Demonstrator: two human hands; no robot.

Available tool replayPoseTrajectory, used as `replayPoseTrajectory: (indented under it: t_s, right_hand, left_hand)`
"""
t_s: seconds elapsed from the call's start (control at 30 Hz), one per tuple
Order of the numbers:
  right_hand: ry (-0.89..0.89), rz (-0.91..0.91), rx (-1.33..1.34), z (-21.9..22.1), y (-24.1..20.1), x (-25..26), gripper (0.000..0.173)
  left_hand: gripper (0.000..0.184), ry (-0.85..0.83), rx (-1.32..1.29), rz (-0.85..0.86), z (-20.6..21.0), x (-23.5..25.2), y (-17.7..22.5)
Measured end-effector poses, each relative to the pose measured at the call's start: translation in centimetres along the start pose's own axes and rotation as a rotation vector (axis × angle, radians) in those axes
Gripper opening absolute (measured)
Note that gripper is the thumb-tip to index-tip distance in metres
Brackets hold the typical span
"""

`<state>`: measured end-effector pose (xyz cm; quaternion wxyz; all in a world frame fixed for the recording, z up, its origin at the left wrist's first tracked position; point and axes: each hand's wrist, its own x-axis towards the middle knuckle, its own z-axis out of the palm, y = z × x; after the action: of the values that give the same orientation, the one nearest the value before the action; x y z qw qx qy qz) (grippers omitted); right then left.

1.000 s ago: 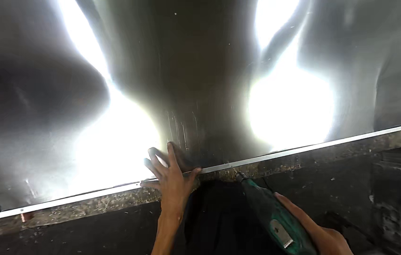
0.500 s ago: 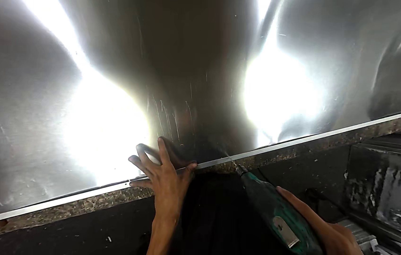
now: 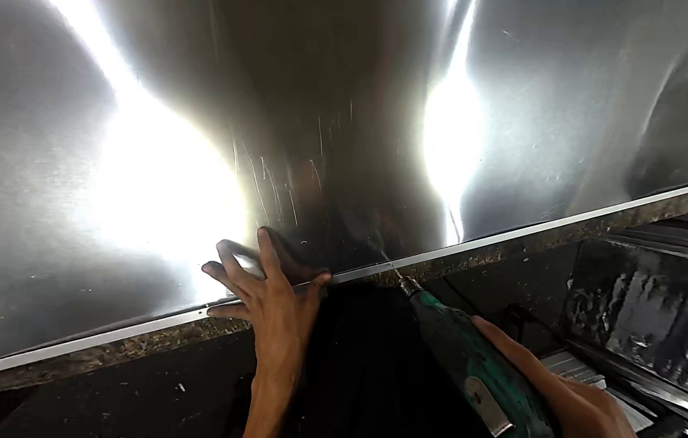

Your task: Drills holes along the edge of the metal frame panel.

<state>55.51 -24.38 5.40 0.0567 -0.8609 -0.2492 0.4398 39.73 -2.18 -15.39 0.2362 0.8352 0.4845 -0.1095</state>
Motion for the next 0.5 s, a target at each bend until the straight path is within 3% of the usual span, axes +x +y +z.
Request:
replayPoseTrajectory:
  t_s: [0.5]
  right_hand:
    - [0.018,0.039,0.068,0.39,0.44,-0.15,0.079]
  left_hand:
    - [0.117,-0.004,-0.006,0.013,0.08,-0.03,-0.16]
